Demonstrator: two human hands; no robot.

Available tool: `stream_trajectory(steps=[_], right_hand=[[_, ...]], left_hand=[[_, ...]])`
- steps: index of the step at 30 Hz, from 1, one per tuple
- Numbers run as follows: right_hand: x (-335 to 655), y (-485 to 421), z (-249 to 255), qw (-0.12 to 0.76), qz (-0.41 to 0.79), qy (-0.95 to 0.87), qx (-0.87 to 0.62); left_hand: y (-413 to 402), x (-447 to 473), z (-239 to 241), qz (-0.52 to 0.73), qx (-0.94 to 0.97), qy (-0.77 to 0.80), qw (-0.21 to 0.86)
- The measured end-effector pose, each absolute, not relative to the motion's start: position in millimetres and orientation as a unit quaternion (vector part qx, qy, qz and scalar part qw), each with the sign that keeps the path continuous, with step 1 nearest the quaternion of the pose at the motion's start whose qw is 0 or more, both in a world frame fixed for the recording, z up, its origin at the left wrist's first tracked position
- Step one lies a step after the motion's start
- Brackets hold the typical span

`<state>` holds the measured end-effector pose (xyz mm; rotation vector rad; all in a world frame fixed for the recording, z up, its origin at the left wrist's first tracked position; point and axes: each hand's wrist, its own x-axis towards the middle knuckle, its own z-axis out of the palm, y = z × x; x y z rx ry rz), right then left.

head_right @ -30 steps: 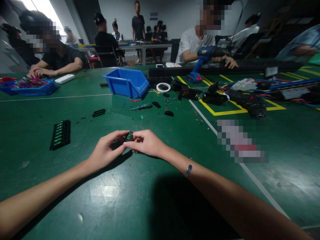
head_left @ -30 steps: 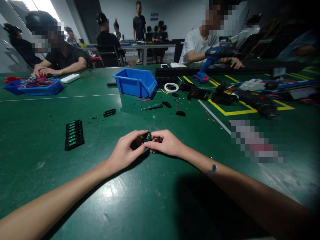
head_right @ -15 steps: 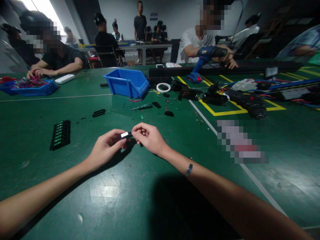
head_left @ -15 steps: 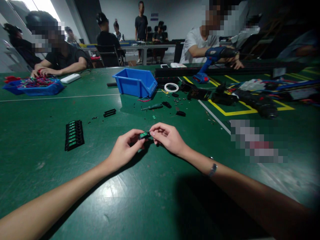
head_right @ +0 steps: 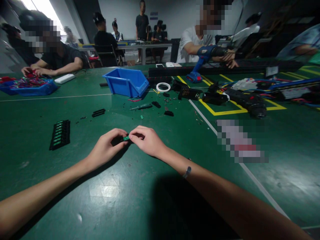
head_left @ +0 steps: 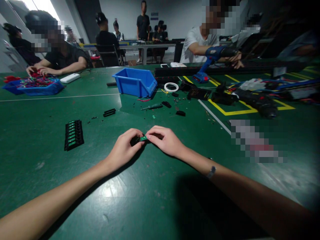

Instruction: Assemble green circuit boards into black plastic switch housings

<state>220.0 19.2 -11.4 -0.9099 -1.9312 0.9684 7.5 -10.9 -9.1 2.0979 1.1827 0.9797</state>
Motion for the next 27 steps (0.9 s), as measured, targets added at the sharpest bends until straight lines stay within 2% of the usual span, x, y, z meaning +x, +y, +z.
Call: stream_trajectory(steps=[8, 18, 27], right_hand=[[219.7, 21.8, -17.2, 0.427, 0.296, -0.771, -0.369], [219.7, 23.8, -19.3, 0.412, 0.283, -0.781, -0.374], [219.6, 24.3, -19.8, 0.403, 0.295, -0.786, -0.364]], left_hand=[[-1.7, -1.0, -13.6, 0.324, 0.805, 0.45, 0.212], [-8.4, 4.0, -6.3, 0.357, 0.782, 0.477, 0.182], [-4.2, 2.8, -12.5, 0.36, 0.766, 0.485, 0.217]])
